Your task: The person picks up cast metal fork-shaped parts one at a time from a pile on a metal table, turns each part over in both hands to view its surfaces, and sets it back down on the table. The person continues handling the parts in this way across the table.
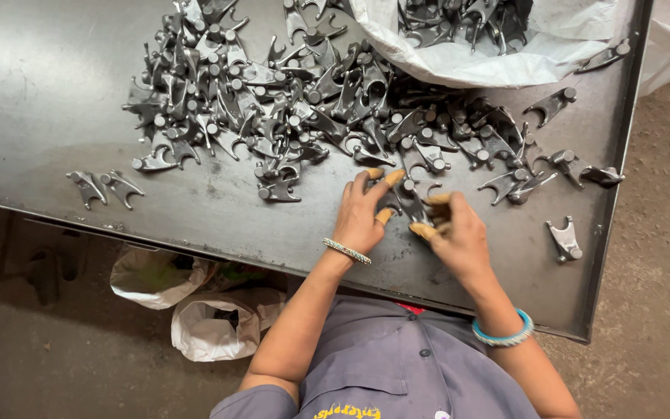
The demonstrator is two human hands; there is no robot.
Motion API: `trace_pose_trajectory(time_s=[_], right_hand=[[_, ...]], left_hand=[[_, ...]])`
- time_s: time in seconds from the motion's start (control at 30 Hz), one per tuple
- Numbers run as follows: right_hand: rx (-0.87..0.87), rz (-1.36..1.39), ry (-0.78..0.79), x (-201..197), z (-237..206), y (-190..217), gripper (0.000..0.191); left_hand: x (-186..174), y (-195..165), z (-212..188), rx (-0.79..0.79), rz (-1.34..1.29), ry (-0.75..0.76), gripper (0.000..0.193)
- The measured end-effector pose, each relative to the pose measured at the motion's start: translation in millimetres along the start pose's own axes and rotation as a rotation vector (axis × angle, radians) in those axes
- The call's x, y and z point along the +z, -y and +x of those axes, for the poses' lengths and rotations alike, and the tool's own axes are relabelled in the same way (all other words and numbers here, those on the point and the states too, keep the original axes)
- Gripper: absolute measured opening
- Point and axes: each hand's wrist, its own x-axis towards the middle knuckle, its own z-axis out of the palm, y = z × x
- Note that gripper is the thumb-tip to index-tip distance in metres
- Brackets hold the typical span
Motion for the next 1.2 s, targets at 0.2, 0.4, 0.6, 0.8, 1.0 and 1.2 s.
trace_pose_trajectory(time_s=[0.2, 0.4, 0.6, 0.8, 1.0, 1.2], right_hand=[[0.047, 0.104, 0.013, -31, -27, -15, 0.047], [-0.413, -0.384, -0.254, -20, -38, -4, 0.056], [-0.124, -0.242, -0.15, -18, -32, -21, 0.034], [0.299, 1.106, 0.178, -40, -26, -68, 0.023], [0.445, 1.157, 0.292, -39, -27, -76, 0.029], [0.337, 0.509, 0.647, -61, -6, -43, 0.025]], left_hand=[[11, -11, 1, 0.031, 0.104, 0.108, 0.073], [19, -16, 0, 0.009, 0.193, 0.148, 0.069], [18, -15, -3, 0.031, 0.231, 0.136, 0.069], [19, -12, -1, 0.062, 0.223, 0.14, 0.066], [20, -8, 0, 0.063, 0.221, 0.168, 0.066], [17, -10, -11, 0.116, 0.185, 0.169, 0.055]])
